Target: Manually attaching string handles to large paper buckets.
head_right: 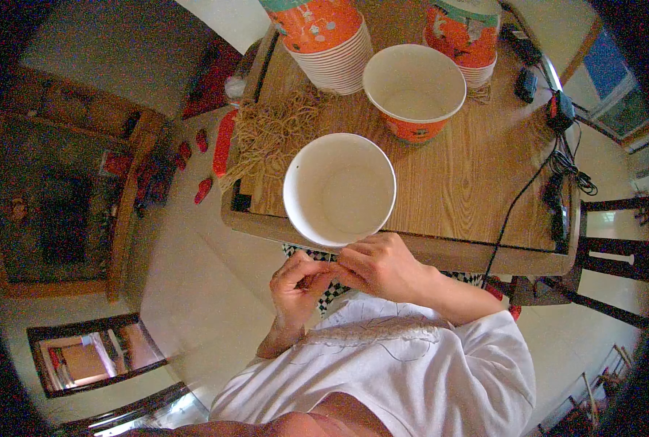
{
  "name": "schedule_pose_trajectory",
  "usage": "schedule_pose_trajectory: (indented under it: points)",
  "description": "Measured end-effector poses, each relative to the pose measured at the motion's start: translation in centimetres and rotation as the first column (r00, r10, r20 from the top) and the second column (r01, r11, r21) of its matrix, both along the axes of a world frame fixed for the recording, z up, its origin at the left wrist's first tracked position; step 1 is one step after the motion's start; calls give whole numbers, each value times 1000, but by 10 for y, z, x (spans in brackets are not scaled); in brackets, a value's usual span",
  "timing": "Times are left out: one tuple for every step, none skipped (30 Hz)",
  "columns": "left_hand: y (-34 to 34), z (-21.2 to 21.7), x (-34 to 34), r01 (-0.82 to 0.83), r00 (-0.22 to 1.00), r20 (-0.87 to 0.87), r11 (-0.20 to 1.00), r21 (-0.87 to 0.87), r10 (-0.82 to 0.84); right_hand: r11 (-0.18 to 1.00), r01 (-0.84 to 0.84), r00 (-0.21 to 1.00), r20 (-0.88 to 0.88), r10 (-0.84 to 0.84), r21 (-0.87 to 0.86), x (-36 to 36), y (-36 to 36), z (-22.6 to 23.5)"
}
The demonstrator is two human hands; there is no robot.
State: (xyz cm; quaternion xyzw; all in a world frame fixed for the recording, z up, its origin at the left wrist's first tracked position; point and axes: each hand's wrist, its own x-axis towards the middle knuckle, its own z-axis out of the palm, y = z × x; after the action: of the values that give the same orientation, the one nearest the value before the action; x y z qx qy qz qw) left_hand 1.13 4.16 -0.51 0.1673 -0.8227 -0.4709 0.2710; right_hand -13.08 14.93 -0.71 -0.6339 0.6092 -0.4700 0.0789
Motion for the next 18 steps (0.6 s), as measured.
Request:
schedule_pose_trajectory:
  points:
    - [0, -1, 0, -9, 1000, -2, 1000, 2, 9, 999, -22, 999, -26, 23, 47, -3, -1, 3]
    - [1, 1, 0, -9, 1000, -1, 1000, 0, 9, 999, -7, 997, -82, 10, 38, -9, -4, 9]
    - [2, 2, 1, -16, 1000, 16, 1000, 1, 16, 1000, 7, 990, -138, -3, 28, -17, -11, 17]
    - [2, 2, 1, -24, 999, 34, 1000, 3, 24, 997, 49, 981, -190, -35, 65, -25, -19, 31]
    - [2, 3, 2, -27, 999, 35, 1000, -2, 27, 999, 49, 949, -313, -40, 21, -38, -31, 34]
    - [3, 4, 4, -36, 999, 33, 999, 15, 36, 999, 47, 900, -432, -52, -24, -54, -44, 38]
    - [4, 6, 4, -43, 999, 30, 999, 31, 42, 993, 97, 883, -467, -52, 74, -66, -59, 47]
    - [3, 8, 4, -44, 999, 29, 999, 26, 43, 974, 149, 865, -500, -45, 169, -78, -76, 55]
    - [3, 11, 3, -85, 996, 5, 996, 10, 85, 994, 108, 861, -503, -77, 33, -93, -92, 45]
    - [2, 14, 1, -120, 993, -21, 993, -2, 120, 992, 70, 856, -504, -113, -102, -108, -105, 28]
    - [-4, 14, 3, -151, 988, -32, 988, 5, 151, 992, 69, 856, -503, -115, -110, -116, -112, 22]
    - [-12, 14, 3, -202, 975, -98, 979, -14, 199, 986, 74, 903, -429, -2, 150, -124, -116, 16]
    - [-22, 16, 4, -261, 954, -161, 965, -32, 253, 917, 42, 943, -319, 96, 397, -126, -119, 13]
    - [-34, 18, 10, -317, 937, -179, 945, -82, 299, 919, 35, 943, -318, 100, 392, -126, -118, 13]
    - [-47, 22, 15, -368, 919, -199, 920, -132, 339, 879, 121, 938, -344, 52, 462, -127, -115, 12]
    - [-57, 25, 18, -408, 907, -198, 893, -192, 372, 826, 203, 927, -374, 11, 526, -126, -110, 11]
    - [-66, 31, 21, -445, 893, -198, 859, -254, 404, 829, 195, 928, -372, 16, 524, -123, -99, 12]
    - [-73, 39, 21, -402, 915, -170, 871, -282, 367, 844, 243, 939, -336, -80, 478, -118, -82, 14]
